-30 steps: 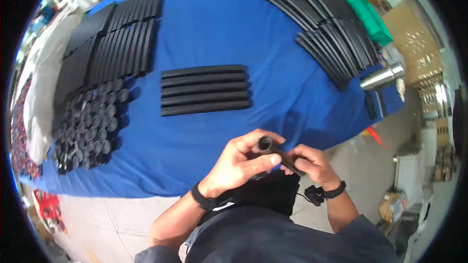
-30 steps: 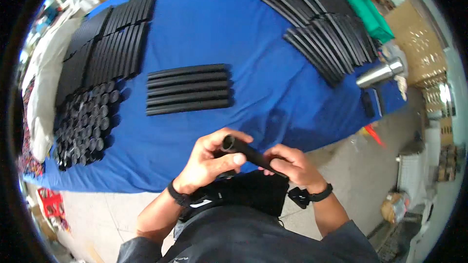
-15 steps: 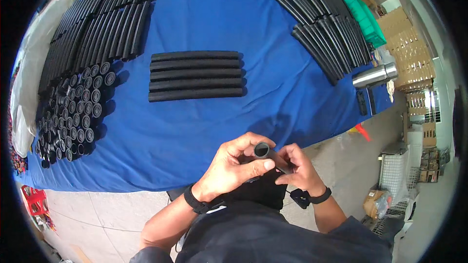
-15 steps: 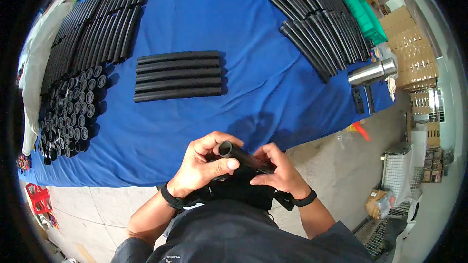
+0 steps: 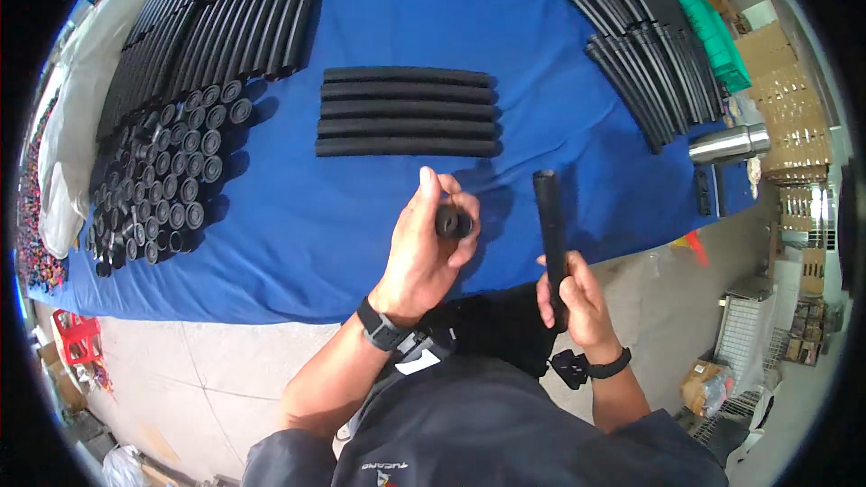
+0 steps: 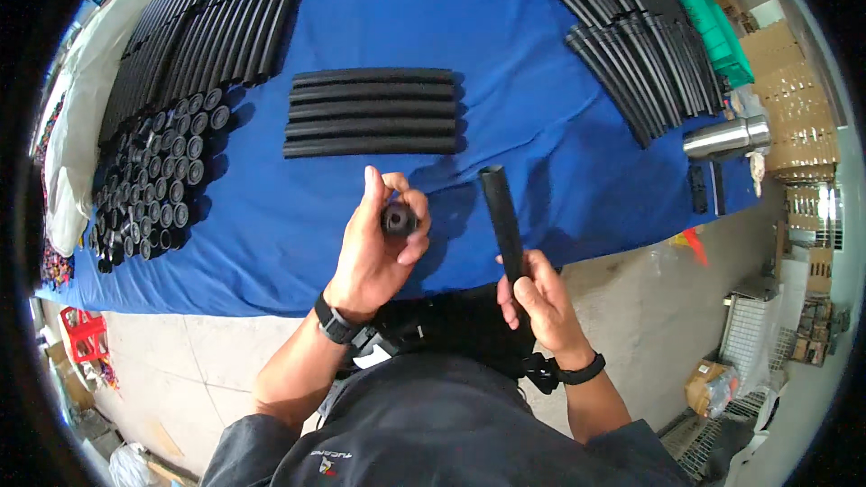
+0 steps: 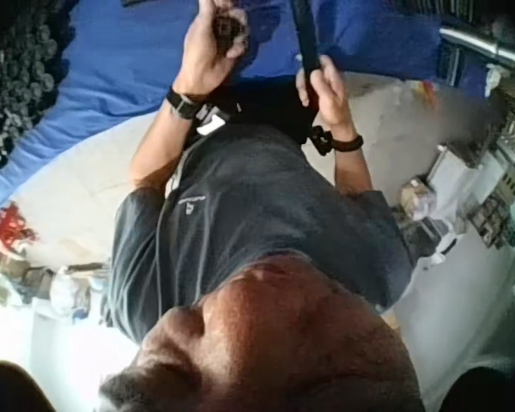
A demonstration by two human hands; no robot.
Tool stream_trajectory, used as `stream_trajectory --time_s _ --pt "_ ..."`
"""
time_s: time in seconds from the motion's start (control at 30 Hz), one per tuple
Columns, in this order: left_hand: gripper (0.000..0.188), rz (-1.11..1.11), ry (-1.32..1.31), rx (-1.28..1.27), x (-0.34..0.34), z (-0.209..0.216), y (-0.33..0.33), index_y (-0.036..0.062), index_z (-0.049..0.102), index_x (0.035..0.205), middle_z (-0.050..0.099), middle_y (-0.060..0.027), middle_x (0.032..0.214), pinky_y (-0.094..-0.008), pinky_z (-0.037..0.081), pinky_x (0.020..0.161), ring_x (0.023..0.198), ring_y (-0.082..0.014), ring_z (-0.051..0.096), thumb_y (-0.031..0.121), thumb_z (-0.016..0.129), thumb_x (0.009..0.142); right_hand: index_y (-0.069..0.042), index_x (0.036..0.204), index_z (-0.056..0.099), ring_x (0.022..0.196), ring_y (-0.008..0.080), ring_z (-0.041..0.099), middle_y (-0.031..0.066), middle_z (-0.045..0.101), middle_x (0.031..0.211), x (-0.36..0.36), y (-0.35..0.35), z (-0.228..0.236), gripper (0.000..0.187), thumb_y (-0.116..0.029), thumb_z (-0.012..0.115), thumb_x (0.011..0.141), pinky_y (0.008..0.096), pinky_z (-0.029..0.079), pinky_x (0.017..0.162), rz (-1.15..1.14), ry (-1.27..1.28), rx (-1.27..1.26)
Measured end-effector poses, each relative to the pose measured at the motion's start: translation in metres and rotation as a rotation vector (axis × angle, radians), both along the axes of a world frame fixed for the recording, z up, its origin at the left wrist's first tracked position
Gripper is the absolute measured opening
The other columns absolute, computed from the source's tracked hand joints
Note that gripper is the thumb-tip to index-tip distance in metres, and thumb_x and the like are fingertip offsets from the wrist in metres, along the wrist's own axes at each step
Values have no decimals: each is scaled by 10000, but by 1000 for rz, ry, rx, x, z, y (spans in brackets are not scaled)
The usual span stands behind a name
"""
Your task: The person repeatedly picks up small black cylindrical caps and longer black foam tubes from a blue-covered table. They insert the caps into the ends of the foam tubes and place the assembled units into a growing stack on the right side of the table.
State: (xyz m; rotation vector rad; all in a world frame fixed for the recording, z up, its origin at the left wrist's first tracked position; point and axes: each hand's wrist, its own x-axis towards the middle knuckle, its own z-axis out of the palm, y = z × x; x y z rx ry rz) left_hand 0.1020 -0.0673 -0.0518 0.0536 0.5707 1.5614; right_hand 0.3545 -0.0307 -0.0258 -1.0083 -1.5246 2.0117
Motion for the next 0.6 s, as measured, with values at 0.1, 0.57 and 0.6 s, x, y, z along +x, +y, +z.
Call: stream_trajectory --time_s 0.1,0.57,0.6 --pt "495 15 -285 -2 -2 -14 -7 129 594 986 567 -47 909 -220 318 438 663 -127 462 608 471 1014 -8 1258 506 639 108 565 53 595 837 -10 -7 -4 425 -345 619 1025 249 462 537 -90 -27 -101" --pt "659 -83 -531 46 -3 -14 -9 80 641 947 558 -65 847 -197 331 383 541 -103 433 699 415 974 2 1269 508 653 125 583 70 612 859 -10 -11 -5 400 -284 627 1017 260 472 537 -74 -22 -125" --pt "659 -90 -519 52 -4 -12 -9 84 635 942 558 -64 836 -198 325 383 533 -104 430 699 402 980 7 1287 499 658 128 589 75 615 874 -8 -11 -4 403 -272 618 1021 263 479 542 -52 -11 -133"
